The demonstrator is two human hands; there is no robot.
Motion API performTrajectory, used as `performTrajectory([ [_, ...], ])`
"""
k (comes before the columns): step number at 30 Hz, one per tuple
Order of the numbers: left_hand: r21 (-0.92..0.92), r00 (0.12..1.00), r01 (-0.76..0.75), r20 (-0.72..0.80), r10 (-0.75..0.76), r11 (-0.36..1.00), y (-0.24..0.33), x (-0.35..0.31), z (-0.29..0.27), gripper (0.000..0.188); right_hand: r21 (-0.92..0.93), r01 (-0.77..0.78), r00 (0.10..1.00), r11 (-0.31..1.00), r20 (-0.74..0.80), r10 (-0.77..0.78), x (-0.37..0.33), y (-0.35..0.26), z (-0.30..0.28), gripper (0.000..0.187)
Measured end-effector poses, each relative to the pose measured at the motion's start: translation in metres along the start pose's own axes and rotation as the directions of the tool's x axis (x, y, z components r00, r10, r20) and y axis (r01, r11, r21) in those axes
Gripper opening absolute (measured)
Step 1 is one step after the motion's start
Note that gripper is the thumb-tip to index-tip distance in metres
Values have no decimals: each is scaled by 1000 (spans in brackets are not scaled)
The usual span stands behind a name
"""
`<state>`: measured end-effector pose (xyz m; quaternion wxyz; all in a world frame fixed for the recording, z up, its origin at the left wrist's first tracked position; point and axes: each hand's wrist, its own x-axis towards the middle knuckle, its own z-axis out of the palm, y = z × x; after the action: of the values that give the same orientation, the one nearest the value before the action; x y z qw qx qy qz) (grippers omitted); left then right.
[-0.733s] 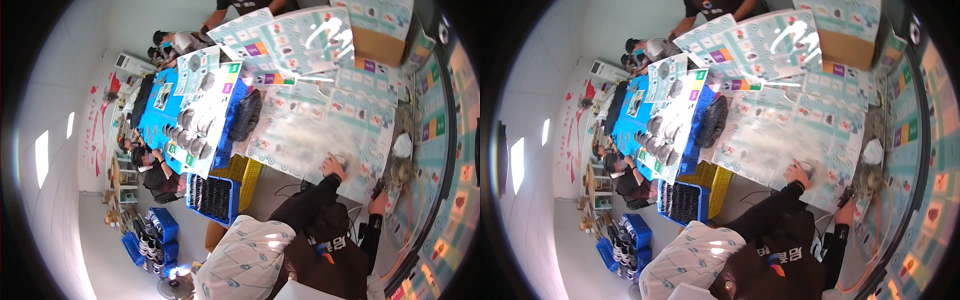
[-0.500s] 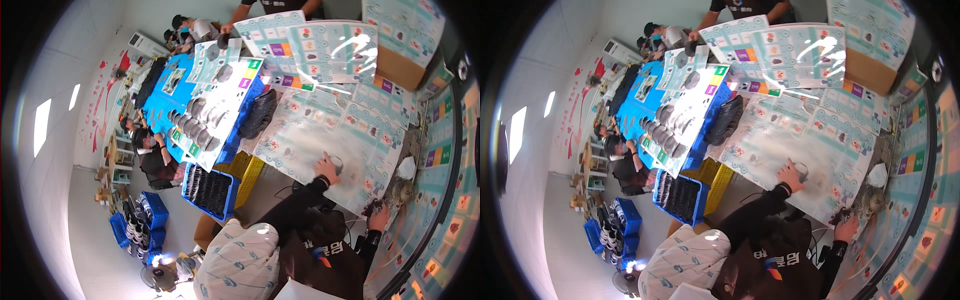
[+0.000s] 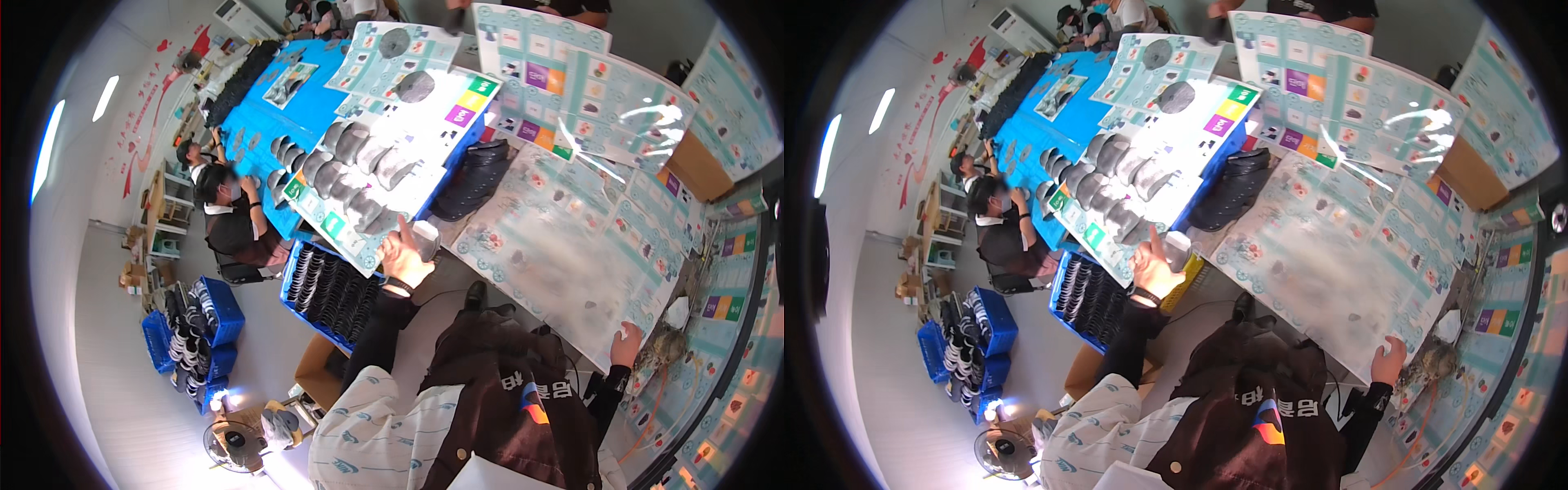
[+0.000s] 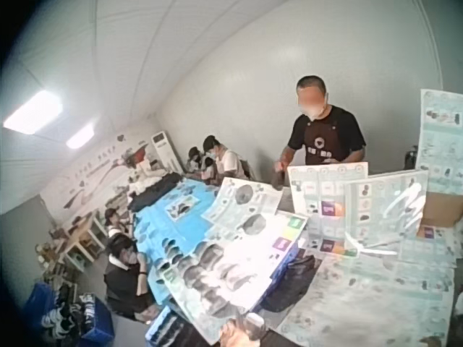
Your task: Buffing or cleaning small shoe components using a rotating brush and picking up parts from a bin.
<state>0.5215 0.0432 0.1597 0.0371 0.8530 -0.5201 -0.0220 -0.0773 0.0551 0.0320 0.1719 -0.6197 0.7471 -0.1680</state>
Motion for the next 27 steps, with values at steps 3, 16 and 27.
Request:
performTrajectory([
  [3, -123, 995, 84, 72, -76, 989, -65, 19, -28, 131, -27, 105, 994, 994, 30, -104, 8, -39, 11, 28],
  [16, -285, 508, 838, 96, -856, 465, -369, 241, 26, 144, -30, 113, 987, 993, 121, -109, 15, -170, 31, 25],
  [27, -147, 607, 753, -222, -763, 642, -314, 282, 36, 131, -207, 100, 994, 973, -18, -106, -23, -151, 6, 25],
])
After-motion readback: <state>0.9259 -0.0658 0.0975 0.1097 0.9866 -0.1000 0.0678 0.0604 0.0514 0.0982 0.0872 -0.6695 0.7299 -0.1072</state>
